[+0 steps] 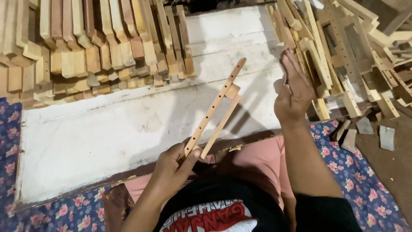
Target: The person sands individual wooden frame components using a piece of sandpaper to smooth the surfaces and edges.
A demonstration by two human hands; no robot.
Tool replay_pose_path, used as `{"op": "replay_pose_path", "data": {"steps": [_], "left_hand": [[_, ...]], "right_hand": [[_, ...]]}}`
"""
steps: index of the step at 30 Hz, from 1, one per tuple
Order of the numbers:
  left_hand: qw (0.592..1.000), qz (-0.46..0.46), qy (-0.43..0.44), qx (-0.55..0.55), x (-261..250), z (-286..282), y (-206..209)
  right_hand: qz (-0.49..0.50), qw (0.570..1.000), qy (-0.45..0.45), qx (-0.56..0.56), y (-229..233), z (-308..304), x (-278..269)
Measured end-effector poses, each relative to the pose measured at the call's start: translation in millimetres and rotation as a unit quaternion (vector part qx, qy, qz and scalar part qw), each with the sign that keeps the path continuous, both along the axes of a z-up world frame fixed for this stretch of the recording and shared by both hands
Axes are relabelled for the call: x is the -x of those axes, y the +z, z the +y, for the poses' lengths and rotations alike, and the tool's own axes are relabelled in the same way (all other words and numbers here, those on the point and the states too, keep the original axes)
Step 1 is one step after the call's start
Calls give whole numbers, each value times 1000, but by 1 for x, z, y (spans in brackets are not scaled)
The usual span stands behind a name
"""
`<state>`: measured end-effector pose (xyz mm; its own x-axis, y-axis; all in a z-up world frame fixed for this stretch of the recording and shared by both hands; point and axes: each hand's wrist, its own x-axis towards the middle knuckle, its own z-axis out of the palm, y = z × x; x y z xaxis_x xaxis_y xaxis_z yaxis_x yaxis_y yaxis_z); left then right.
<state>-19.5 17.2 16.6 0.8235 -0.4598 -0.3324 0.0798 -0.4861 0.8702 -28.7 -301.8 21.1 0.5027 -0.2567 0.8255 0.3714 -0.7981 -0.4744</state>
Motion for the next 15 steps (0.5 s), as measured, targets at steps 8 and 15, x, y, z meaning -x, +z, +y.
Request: {"op": "replay_pose_path", "data": {"steps": [8,15], "left_hand": [[993,-94,-36,-65,3,10,-8],[984,-148,-53,-81,3,9,-15]], "right_hand": [[116,971,85,193,-37,53,6],[151,976,21,154,-23,26,-6]]}}
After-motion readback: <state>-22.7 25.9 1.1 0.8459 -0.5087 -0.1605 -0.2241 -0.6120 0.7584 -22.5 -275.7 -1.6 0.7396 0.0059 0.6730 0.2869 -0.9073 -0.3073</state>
